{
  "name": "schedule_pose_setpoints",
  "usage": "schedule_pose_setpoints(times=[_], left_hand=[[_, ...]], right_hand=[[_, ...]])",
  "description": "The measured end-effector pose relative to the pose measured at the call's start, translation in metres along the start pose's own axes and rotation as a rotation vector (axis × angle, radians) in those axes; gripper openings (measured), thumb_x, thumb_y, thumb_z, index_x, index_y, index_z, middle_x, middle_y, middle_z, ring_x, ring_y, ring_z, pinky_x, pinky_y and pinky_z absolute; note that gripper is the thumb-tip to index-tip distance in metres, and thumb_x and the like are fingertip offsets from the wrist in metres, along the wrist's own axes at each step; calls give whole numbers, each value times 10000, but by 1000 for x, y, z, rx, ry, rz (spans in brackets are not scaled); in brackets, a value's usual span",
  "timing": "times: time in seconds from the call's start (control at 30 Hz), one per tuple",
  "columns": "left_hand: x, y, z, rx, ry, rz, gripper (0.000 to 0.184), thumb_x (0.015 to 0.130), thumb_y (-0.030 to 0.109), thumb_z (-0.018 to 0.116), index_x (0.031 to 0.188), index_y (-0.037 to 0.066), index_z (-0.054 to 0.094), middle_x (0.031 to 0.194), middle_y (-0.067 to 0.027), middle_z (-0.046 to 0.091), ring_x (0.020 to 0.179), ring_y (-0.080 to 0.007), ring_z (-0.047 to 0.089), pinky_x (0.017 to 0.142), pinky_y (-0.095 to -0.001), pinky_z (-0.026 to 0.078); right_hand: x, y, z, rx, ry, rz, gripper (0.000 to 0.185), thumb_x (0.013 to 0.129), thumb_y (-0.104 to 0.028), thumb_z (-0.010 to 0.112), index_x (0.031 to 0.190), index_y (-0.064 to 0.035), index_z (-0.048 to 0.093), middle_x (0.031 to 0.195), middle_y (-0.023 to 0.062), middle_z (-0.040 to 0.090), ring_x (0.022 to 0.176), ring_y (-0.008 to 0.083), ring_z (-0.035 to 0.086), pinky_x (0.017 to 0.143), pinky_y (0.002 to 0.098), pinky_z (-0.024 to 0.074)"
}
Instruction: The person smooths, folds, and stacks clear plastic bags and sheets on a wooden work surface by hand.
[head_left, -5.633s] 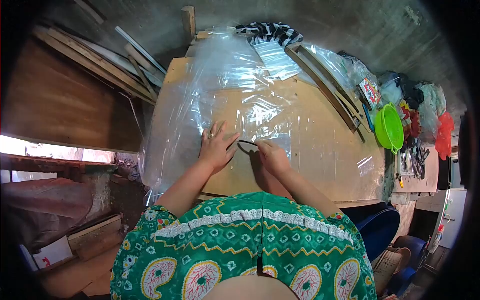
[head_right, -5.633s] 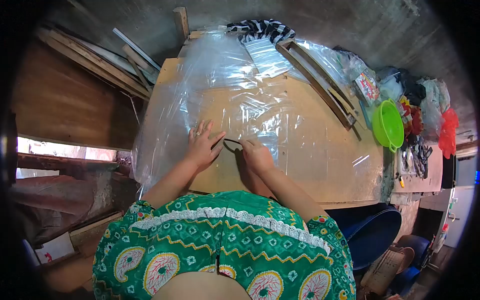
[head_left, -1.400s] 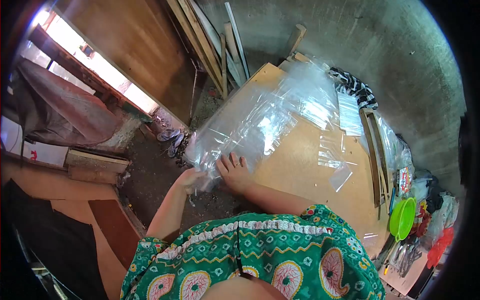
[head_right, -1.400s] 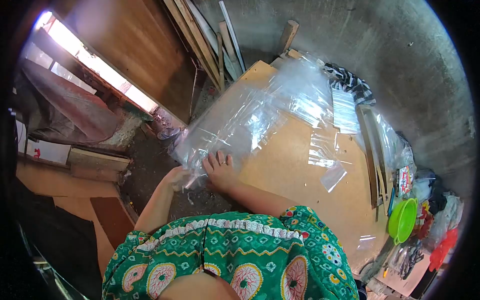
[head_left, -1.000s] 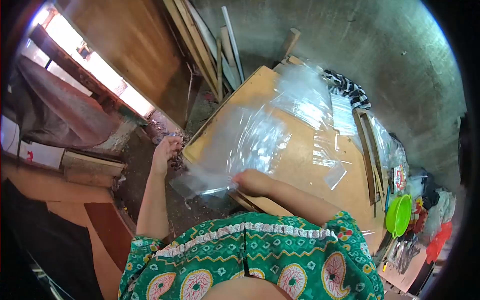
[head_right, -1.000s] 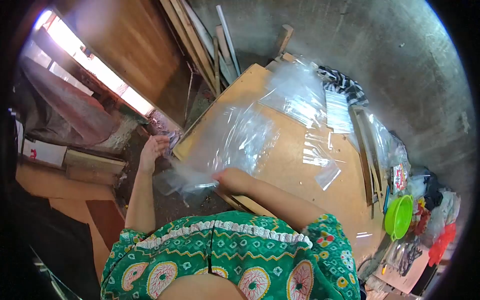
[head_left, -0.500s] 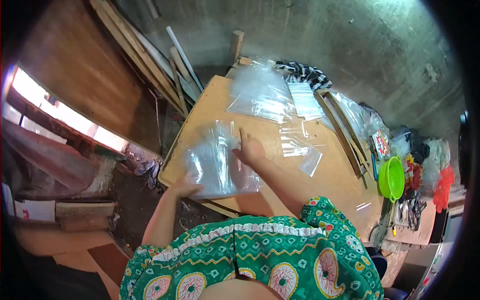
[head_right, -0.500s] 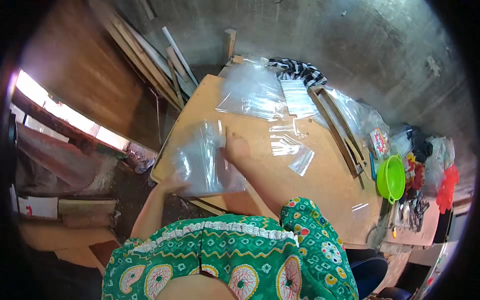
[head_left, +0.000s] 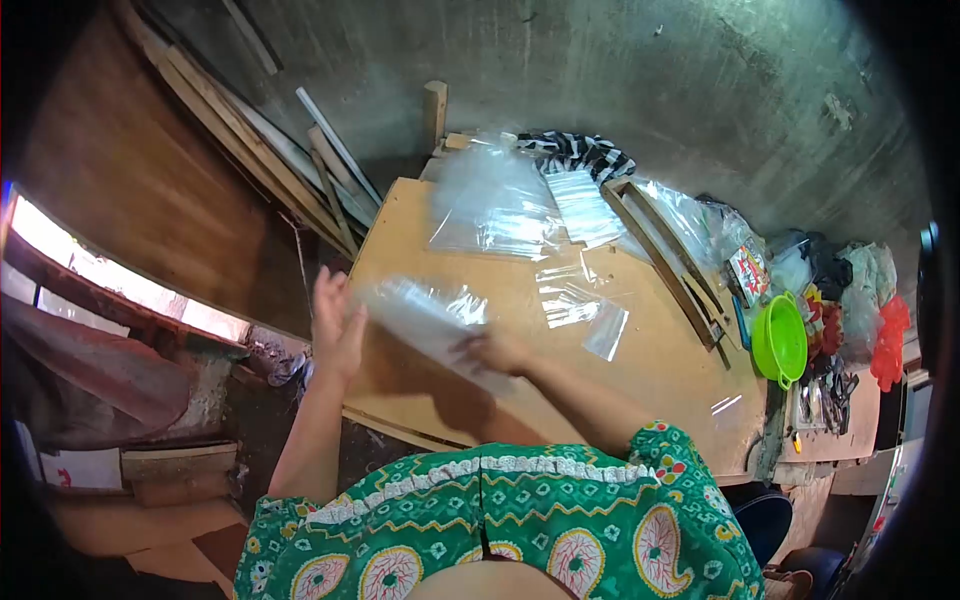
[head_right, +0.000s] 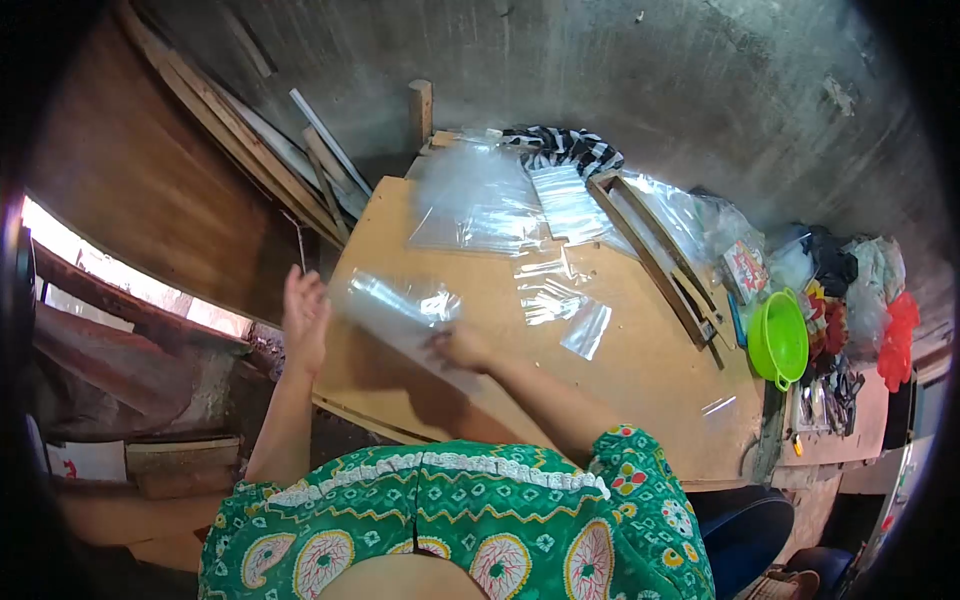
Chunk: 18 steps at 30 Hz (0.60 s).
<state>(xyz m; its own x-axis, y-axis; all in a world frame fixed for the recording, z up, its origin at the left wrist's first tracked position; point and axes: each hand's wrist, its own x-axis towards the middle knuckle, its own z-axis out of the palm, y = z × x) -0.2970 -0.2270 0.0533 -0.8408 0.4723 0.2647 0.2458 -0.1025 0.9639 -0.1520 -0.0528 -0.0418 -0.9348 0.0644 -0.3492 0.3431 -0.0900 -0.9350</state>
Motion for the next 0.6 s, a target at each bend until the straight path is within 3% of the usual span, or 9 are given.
schedule_pose_setpoints(times=[0.13,0.2,0.27,0.3,0.33,0.4,0.47,0.53,0.6], left_hand=[[12,-9,20,347,6,125,577,739,176,531,1234,28,276,1199,-193,357,1158,-284,317,937,-352,276],[1,-33,38,707,-273,-100,599,727,255,541,1219,20,293,1196,-192,360,1153,-308,315,943,-372,274],[-10,-98,41,824,-334,98,615,721,263,551,1220,20,288,1207,-183,355,1150,-307,318,944,-377,273],[-11,-117,43,941,-392,304,631,715,272,561,1222,20,283,1218,-175,350,1147,-305,320,946,-383,273],[-9,-116,48,937,-389,300,631,715,272,561,1222,20,283,1218,-175,350,1147,-305,320,946,-383,273],[-9,-115,64,576,-410,-100,682,706,336,579,1231,28,270,1224,-168,348,1150,-289,319,940,-381,280],[2,-110,83,223,-396,-257,674,727,348,572,1238,39,259,1227,-153,348,1138,-258,343,924,-357,306],[29,-75,100,-844,-253,-326,573,758,318,552,1207,57,310,1169,-119,406,1078,-217,406,872,-326,355],[60,-72,97,-888,-125,-498,505,778,305,523,1183,67,338,1135,-95,431,1037,-206,433,840,-319,374]], right_hand=[[-43,-89,-66,206,306,-116,410,751,12,315,1148,-4,416,1054,147,525,874,238,551,632,333,500],[-51,-124,-90,286,517,-311,381,754,23,329,1118,0,441,1036,146,533,842,235,565,628,309,491],[-50,-167,-98,-55,726,-500,307,811,-19,362,1098,-33,472,1011,113,549,857,222,563,607,312,487],[-46,-180,-106,-569,886,-538,305,797,-24,398,1093,-25,468,993,113,563,837,238,569,636,303,474],[-32,-188,-112,-574,882,-536,305,797,-24,398,1093,-25,468,993,113,563,837,238,569,636,303,474],[3,-199,-107,-979,955,-925,290,768,-62,426,1047,-47,501,948,168,557,776,213,583,634,335,471],[41,-189,-87,-1222,891,-850,321,746,-109,448,1061,-63,490,989,142,547,750,271,571,616,353,472],[73,-152,-58,-1431,684,-754,342,759,-110,420,1095,-132,482,1031,108,529,839,281,554,672,332,465],[82,-131,-23,-1366,348,-470,327,760,-172,429,1080,-143,494,1088,101,492,948,276,509,732,326,448]])
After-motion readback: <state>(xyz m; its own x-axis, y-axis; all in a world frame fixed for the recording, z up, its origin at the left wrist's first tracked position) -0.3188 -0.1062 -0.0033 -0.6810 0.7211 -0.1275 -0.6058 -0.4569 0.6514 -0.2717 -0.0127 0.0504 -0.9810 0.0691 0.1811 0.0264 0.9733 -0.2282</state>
